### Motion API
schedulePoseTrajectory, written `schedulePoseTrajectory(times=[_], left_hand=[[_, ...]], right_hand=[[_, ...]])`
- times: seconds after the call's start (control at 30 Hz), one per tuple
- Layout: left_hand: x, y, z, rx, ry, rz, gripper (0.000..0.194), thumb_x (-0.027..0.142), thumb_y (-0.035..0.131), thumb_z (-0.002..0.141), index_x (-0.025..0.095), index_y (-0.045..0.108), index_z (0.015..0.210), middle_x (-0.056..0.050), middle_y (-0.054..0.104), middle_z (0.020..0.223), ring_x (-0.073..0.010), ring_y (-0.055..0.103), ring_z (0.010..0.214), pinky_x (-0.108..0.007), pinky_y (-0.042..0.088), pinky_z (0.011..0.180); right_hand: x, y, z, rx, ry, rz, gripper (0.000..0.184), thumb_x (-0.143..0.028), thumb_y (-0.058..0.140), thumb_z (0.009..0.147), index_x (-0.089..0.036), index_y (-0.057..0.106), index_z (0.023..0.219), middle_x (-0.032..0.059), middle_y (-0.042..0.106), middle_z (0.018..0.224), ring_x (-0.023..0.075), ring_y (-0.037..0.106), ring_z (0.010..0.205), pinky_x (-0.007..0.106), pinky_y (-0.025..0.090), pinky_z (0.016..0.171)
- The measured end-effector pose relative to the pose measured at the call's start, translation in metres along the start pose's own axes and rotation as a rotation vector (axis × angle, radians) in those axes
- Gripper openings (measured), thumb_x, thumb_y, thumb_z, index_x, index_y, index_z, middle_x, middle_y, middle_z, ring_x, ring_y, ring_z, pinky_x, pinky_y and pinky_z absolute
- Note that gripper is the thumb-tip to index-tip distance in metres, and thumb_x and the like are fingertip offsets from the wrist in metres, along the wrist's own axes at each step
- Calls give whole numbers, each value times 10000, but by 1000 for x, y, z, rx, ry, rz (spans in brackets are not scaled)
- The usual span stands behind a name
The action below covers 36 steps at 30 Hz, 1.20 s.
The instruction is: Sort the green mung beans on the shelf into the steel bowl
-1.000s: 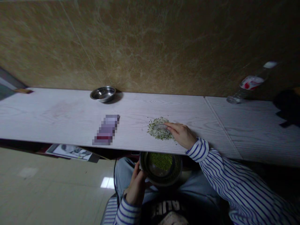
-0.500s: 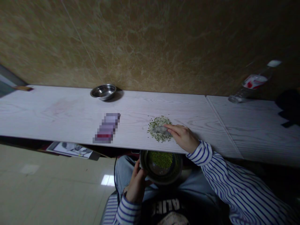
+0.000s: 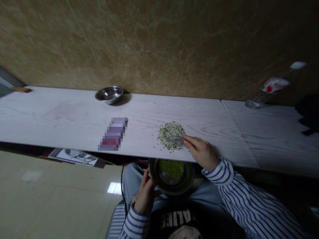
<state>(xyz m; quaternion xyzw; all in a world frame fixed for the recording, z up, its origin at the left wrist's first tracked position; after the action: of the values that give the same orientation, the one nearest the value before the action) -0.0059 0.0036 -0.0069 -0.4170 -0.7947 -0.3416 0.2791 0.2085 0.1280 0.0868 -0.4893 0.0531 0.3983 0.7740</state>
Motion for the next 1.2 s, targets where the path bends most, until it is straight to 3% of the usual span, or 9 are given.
schedulePoseTrajectory(times=[0.13,0.33,0.5,0.7,0.93,1.2], left_hand=[[0,-1,1,-19,-29,-56,776,318,688,669,262,508,1422,-88,686,1096,-262,595,907,-302,469,602],[4,-1,-2,-18,-28,-93,836,293,707,673,254,469,1473,-87,669,1091,-214,572,844,-292,484,638],[5,-1,-4,-31,-42,-91,869,316,689,665,232,430,1490,-102,683,1118,-252,606,874,-318,490,622],[4,-1,-4,-34,-34,-128,817,317,717,663,242,470,1438,-104,696,1138,-293,639,915,-336,513,610],[1,-4,-3,-37,-27,-121,798,338,717,681,228,481,1436,-129,695,1196,-308,650,952,-328,518,578],[-2,-4,-5,-32,-43,-135,819,295,689,699,245,433,1476,-120,677,1227,-295,636,978,-334,524,618]], right_hand=[[-8,3,-4,1,-51,-4,270,-159,544,970,-181,745,1149,87,809,994,202,768,873,320,625,818],[-11,-5,-7,25,-33,-14,266,-155,546,967,-180,743,1145,91,808,986,206,769,867,324,628,800],[-7,-10,-12,69,-17,-2,265,-189,557,966,-183,745,1152,93,809,993,213,774,868,321,636,798],[5,-4,-23,189,172,48,243,-314,616,940,-234,765,1115,76,811,1011,235,780,837,357,658,769],[18,9,-30,309,364,125,315,-418,621,922,-181,751,1083,124,807,921,243,770,749,351,648,664],[28,15,-27,410,453,373,355,-473,654,898,-177,670,1093,122,796,883,219,755,709,374,642,678]])
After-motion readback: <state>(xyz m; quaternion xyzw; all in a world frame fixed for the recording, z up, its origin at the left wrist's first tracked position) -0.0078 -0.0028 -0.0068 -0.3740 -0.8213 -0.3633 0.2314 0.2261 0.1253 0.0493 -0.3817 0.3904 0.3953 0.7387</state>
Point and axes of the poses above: each hand's wrist, its own z-axis towards the middle knuckle, its own y-axis out of the palm, x = y × z, the point moved 1 cm from there along z, towards the middle knuckle
